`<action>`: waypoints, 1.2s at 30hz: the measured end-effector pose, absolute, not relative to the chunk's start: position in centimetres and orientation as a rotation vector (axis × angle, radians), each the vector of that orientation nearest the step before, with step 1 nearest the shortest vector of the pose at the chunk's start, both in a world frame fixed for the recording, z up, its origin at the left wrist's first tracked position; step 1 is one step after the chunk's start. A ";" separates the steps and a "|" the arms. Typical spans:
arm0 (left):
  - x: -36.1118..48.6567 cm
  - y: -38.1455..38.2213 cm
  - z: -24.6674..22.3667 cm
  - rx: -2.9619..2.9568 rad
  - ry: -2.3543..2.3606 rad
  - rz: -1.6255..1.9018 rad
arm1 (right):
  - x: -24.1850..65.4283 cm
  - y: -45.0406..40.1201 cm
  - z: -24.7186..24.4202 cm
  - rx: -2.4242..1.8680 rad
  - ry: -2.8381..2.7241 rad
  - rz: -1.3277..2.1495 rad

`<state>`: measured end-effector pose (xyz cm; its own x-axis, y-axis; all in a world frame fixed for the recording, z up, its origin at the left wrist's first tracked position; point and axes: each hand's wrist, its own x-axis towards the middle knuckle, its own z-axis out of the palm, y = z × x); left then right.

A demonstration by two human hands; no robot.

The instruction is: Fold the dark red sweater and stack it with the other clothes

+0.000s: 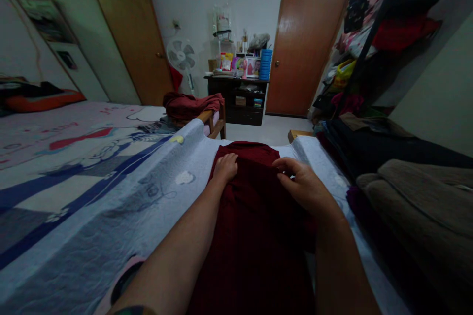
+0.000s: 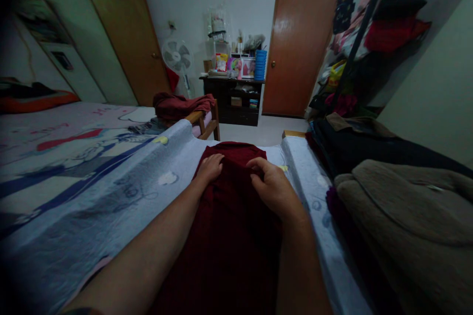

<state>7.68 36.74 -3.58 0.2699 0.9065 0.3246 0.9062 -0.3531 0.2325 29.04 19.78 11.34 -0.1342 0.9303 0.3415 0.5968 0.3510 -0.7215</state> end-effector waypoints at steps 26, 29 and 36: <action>6.0 25.6 -0.1 2.106 1.567 0.611 | 25.6 18.3 13.1 -1.314 -2.081 0.459; 5.7 25.7 0.0 1.801 1.478 0.842 | 23.8 16.9 12.8 -1.332 -2.182 0.452; 5.3 23.9 1.1 1.606 1.468 0.902 | 21.9 13.4 10.1 -1.207 -2.327 0.523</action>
<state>5.32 23.87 1.14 0.0866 0.9962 0.0045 0.4542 -0.0435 0.8899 21.92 13.43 10.05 -0.5067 0.8320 0.2258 0.6555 0.5419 -0.5259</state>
